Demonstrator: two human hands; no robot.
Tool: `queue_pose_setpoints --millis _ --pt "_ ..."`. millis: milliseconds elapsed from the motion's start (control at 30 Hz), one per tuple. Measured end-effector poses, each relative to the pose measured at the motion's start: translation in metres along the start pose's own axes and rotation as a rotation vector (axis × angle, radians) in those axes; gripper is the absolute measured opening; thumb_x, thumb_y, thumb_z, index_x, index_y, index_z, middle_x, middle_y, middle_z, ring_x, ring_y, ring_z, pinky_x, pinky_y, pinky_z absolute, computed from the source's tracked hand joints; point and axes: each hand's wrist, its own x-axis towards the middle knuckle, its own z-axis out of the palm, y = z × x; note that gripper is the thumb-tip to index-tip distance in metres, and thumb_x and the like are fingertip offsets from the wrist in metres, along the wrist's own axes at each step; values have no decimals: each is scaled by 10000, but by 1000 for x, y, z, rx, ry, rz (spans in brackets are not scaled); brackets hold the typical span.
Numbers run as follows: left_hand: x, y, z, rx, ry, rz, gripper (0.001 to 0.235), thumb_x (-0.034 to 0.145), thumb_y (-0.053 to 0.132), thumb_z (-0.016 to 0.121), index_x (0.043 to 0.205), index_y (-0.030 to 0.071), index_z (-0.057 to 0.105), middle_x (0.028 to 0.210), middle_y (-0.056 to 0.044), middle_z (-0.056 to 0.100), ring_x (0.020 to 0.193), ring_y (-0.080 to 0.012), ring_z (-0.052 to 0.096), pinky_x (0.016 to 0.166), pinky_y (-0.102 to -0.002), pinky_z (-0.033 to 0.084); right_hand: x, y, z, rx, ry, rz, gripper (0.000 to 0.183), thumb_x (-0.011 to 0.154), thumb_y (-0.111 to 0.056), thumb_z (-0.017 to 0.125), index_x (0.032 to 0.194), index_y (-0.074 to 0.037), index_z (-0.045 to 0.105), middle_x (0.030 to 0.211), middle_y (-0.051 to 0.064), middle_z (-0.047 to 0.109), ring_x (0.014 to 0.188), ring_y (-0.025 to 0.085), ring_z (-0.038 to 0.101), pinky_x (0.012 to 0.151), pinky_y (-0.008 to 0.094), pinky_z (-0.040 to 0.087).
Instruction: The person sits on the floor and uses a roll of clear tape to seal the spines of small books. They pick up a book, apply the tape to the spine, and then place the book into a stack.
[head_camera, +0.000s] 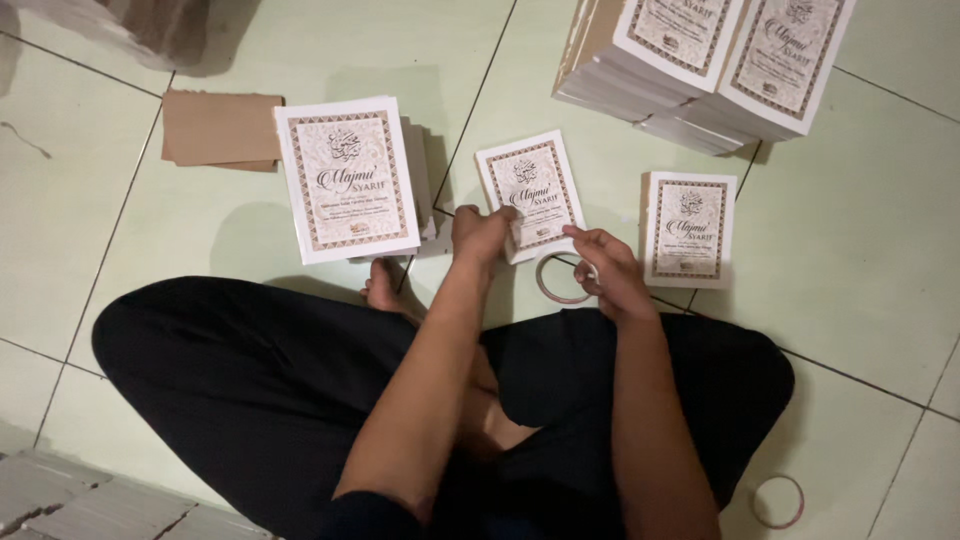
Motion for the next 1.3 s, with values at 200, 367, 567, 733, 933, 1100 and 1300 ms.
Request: queue_pose_setpoints --millis 200,367,567,733,933,1100,1300 --pt "9 -12 11 -135 -102 29 366 771 147 784 1103 7 719 1006 -162 670 917 -325 722 703 -410 616 -9 -13 -4 100 -10 -5 192 992 -253 705 1019 -68 660 848 92 622 496 106 482 347 173 235" --pt "-19 12 -13 -60 -76 197 257 781 187 811 961 46 694 859 -106 632 751 -231 683 591 -344 568 -10 2 -22 285 -76 -73 94 990 -192 582 969 -101 586 1137 98 717 489 76 454 390 161 253" --pt "-87 67 -29 432 208 765 229 778 149 751 931 -15 708 807 -180 662 702 -349 698 549 -471 545 -1 21 -56 581 -164 -193 173 974 -309 568 1044 -151 553 1251 54 700 509 64 487 410 164 306" --pt "-95 57 -24 669 346 1065 153 747 72 747 842 11 643 749 -133 562 707 -408 672 566 -510 568 1 22 -52 597 -140 -224 199 969 -326 562 1086 -166 550 1240 27 686 510 60 475 397 171 309" --pt "-75 6 18 817 428 1093 250 750 133 776 949 86 632 848 -73 571 831 -313 661 674 -436 583 -5 16 -51 632 -50 -209 134 991 -239 533 1072 -139 570 1272 66 695 516 88 476 404 183 301" --pt "-21 -77 76 1051 -17 936 219 894 115 618 1111 99 642 1050 -84 604 969 -332 657 653 -552 611 -15 13 -63 710 -26 -270 174 934 -310 587 1068 -200 592 1243 -6 703 538 60 475 424 171 316" --pt "-19 -3 41 1065 -340 1321 613 769 295 694 1339 74 646 1486 -190 512 1402 -439 489 1117 -614 418 19 53 -104 762 19 -243 137 949 -345 571 961 -215 612 956 -48 707 463 83 430 383 186 289"
